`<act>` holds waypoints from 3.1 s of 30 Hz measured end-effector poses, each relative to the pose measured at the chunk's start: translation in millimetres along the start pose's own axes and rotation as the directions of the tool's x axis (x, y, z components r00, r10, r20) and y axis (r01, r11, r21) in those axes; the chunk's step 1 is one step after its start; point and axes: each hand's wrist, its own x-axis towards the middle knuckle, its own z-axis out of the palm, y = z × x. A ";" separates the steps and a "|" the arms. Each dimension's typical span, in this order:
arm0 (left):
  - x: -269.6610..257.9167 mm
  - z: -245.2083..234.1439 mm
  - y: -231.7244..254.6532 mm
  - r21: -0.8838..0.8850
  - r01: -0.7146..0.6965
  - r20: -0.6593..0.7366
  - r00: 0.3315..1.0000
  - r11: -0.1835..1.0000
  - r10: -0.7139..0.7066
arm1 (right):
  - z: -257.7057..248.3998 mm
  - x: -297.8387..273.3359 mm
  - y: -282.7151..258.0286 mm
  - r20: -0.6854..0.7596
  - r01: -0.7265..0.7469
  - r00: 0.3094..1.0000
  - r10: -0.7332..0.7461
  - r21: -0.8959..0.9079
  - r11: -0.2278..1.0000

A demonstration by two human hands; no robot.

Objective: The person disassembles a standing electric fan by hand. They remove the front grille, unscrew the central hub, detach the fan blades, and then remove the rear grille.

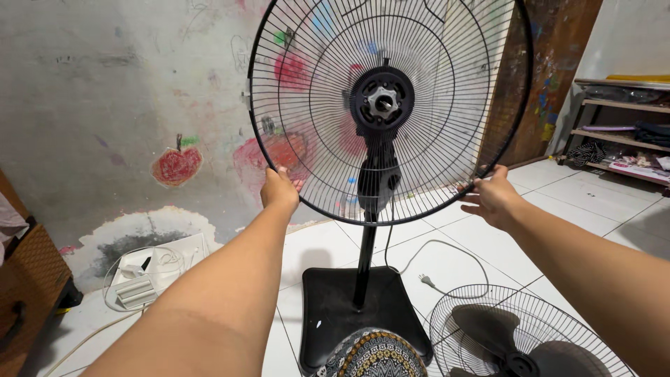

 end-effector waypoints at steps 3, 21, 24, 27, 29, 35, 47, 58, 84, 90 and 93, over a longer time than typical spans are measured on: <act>-2.4 -0.8 2.7 -0.003 -0.017 0.009 1.000 1.000 0.017 | 0.1 -7.1 -1.5 -0.029 -0.015 1.000 0.013 -0.066 0.998; -106.4 -24.3 71.1 0.303 0.034 -0.098 0.995 0.952 -0.005 | -12.0 -50.2 -21.9 -0.047 -0.052 0.998 0.043 -0.210 0.976; -120.3 -29.9 75.1 0.415 0.006 -0.097 0.995 0.910 0.038 | -16.2 -57.2 -22.7 -0.051 -0.056 0.998 0.046 -0.215 0.975; -133.1 -34.0 80.4 0.454 -0.005 -0.107 0.992 0.891 0.060 | -18.8 -65.5 -24.8 -0.060 -0.059 0.997 0.047 -0.212 0.976; -140.7 -37.2 83.5 0.455 0.000 -0.101 0.994 0.891 0.051 | -20.6 -72.0 -25.1 -0.069 -0.060 0.997 0.044 -0.246 0.967; -161.7 -43.3 92.1 0.473 -0.026 -0.111 0.990 0.881 0.089 | -20.8 -93.9 -29.2 -0.136 -0.057 0.991 0.021 -0.267 0.962; -168.6 -54.8 80.2 0.388 -0.065 -0.083 0.991 0.920 0.105 | -34.1 -95.8 -16.7 -0.109 -0.006 0.994 -0.023 -0.262 0.965; -140.0 -50.4 59.4 0.453 -0.062 -0.163 0.975 0.889 0.151 | -6.7 -100.0 -56.1 -0.373 0.403 0.555 -0.743 -0.661 0.633; -122.2 78.8 148.4 0.570 -0.800 0.425 0.483 0.188 0.765 | 139.3 -118.7 -138.3 0.021 0.580 0.541 -0.841 -0.733 0.355; -124.6 77.8 136.3 0.550 -0.807 0.489 0.519 0.215 0.701 | 137.4 -115.5 -141.6 0.051 0.583 0.562 -0.826 -0.733 0.351; -122.6 76.2 135.1 0.550 -0.811 0.483 0.504 0.200 0.716 | 138.8 -113.2 -142.2 0.073 0.582 0.552 -0.830 -0.747 0.321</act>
